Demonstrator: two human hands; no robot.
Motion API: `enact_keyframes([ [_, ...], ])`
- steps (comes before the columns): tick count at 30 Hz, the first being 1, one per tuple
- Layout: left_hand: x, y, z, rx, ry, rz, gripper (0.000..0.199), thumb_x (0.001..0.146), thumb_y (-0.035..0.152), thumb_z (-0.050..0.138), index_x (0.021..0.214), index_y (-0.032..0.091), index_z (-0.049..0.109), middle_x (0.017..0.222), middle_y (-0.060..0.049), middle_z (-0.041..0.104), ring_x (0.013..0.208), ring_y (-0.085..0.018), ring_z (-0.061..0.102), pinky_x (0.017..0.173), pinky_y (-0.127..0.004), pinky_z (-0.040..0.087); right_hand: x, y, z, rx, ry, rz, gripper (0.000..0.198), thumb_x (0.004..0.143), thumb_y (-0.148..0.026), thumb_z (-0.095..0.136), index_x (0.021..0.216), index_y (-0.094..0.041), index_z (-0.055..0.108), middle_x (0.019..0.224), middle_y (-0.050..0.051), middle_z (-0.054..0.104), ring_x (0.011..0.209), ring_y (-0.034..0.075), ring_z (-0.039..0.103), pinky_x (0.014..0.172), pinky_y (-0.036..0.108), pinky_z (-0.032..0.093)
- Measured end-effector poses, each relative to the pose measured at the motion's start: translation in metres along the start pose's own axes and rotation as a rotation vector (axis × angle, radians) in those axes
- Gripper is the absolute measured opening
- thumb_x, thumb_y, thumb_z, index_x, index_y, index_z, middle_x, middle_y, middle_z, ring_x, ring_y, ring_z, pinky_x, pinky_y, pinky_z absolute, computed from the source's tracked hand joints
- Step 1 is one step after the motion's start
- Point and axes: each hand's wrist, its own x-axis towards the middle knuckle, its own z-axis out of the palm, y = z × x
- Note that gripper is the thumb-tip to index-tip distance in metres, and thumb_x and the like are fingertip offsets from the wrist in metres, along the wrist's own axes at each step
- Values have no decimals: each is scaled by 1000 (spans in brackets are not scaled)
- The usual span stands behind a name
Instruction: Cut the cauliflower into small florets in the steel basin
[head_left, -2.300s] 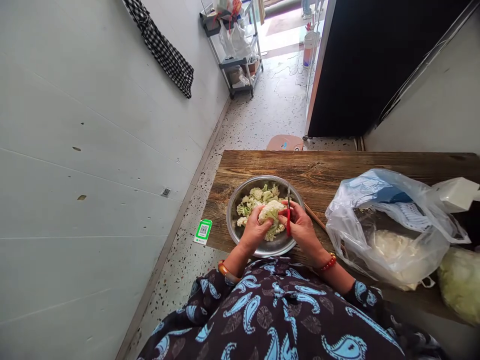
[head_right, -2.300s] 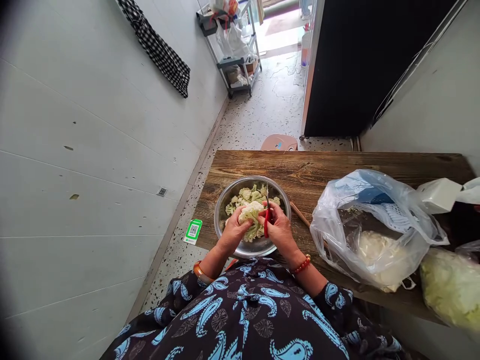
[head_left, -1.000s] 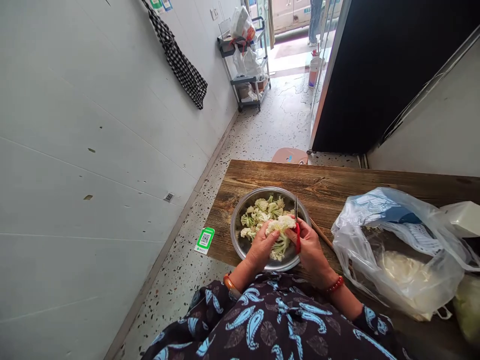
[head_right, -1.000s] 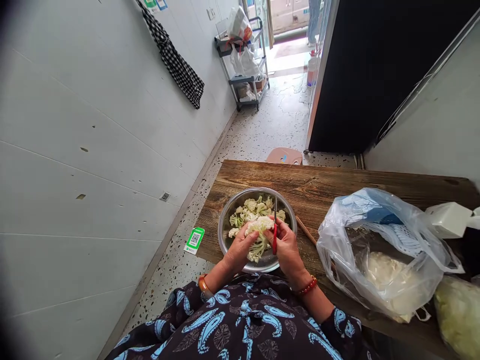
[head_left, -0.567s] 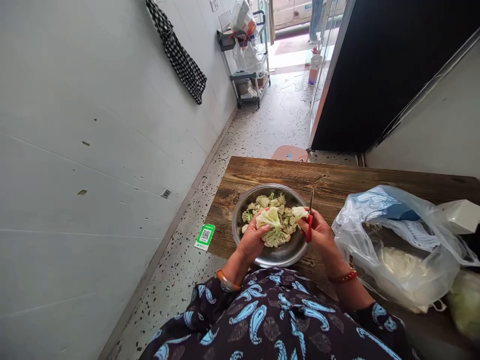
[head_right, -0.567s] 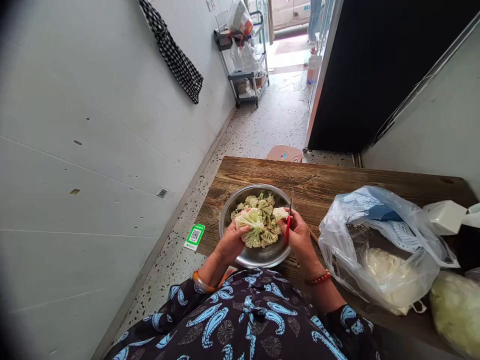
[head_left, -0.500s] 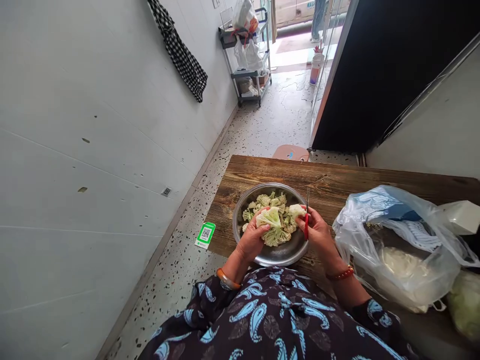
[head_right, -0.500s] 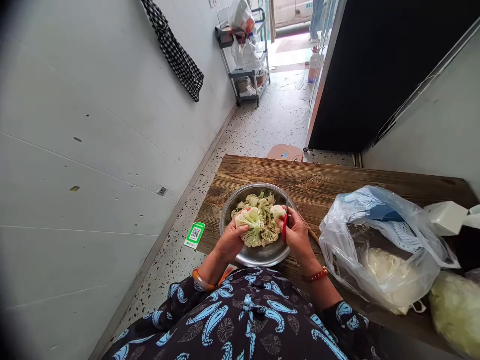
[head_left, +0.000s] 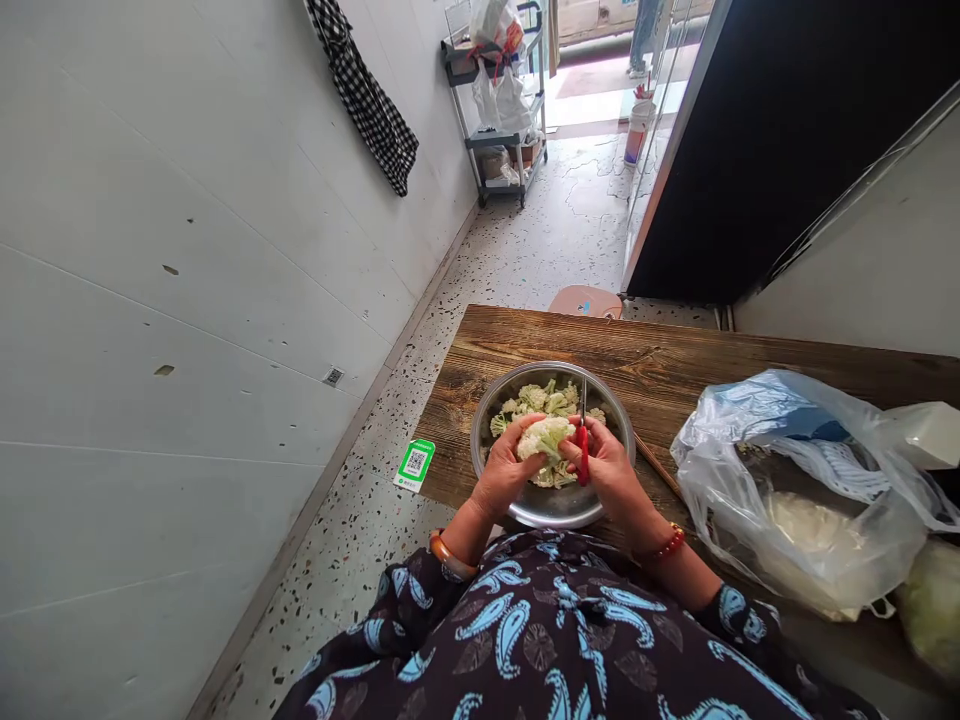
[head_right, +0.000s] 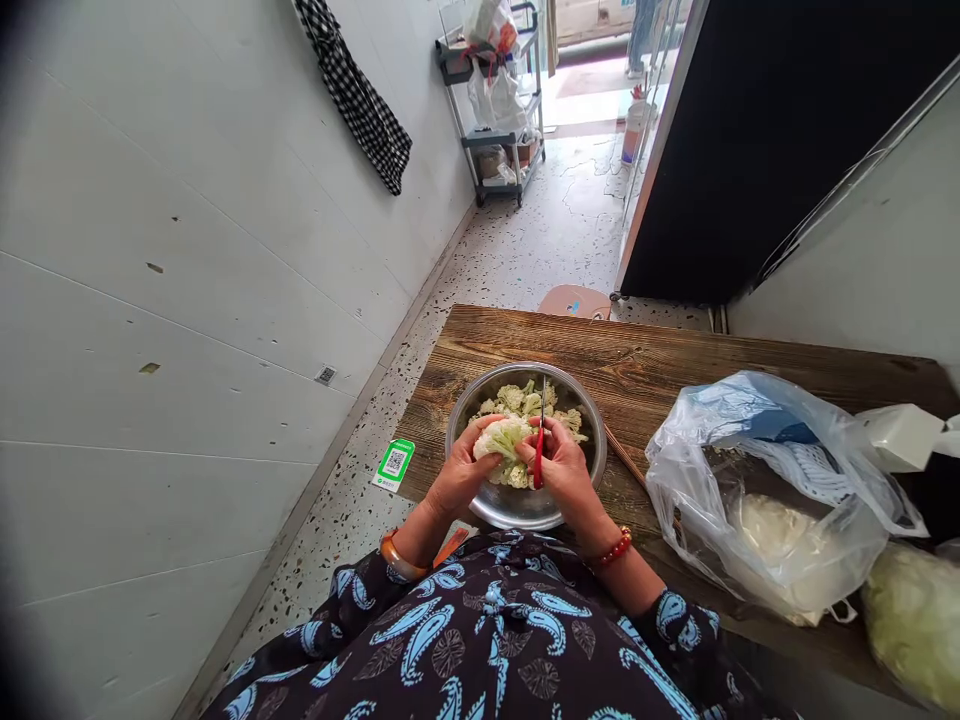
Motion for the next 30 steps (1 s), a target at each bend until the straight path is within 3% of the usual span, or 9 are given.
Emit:
enact_keyframes([
  [4, -2, 9, 1, 243, -14, 72, 50, 70, 28, 78, 118, 19, 65, 121, -9, 64, 107, -25, 59, 94, -34, 43, -1, 3, 0, 36, -24, 34, 52, 66, -45, 84, 106, -22, 61, 90, 0, 68, 67, 13, 59, 54, 22, 48],
  [7, -2, 9, 4, 247, -33, 77, 51, 70, 27, 79, 118, 19, 65, 118, -9, 65, 104, -25, 60, 92, -33, 44, -2, 2, -1, 75, -5, 21, 49, 65, -41, 85, 104, -22, 63, 89, 0, 68, 68, 12, 58, 56, 21, 47],
  [15, 3, -2, 13, -348, 66, -98, 55, 70, 23, 72, 123, 21, 61, 118, -7, 68, 111, -26, 62, 97, -38, 46, -14, -12, -2, 156, -28, 7, 52, 72, -42, 80, 116, -24, 61, 91, 2, 70, 70, 12, 59, 59, 21, 48],
  [18, 3, -1, 14, -430, 82, -102, 55, 68, 21, 73, 122, 20, 61, 115, -7, 69, 113, -26, 62, 100, -40, 45, -23, -17, -12, -32, -54, -67, 51, 81, -48, 71, 124, -23, 61, 91, 3, 71, 72, 15, 60, 64, 25, 49],
  [22, 4, 5, 13, -423, 134, -48, 55, 68, 18, 74, 121, 22, 60, 118, -5, 69, 113, -24, 62, 101, -39, 45, -38, -11, -36, -410, -110, -171, 52, 80, -45, 72, 125, -20, 65, 87, 4, 72, 79, 21, 63, 76, 33, 51],
  [25, 3, 7, 16, -410, 147, -50, 54, 67, 19, 74, 120, 21, 61, 115, -6, 70, 112, -25, 63, 99, -39, 46, -49, -5, -51, -593, -148, -208, 50, 82, -42, 70, 125, -18, 66, 84, 4, 72, 74, 21, 63, 73, 33, 51],
  [30, 1, 3, 29, -408, 86, -174, 49, 70, 27, 73, 117, 16, 63, 98, -7, 73, 100, -28, 68, 93, -43, 50, -57, -12, -59, -719, -169, -299, 46, 81, -41, 70, 122, -19, 70, 83, 5, 73, 70, 22, 64, 68, 32, 52],
])
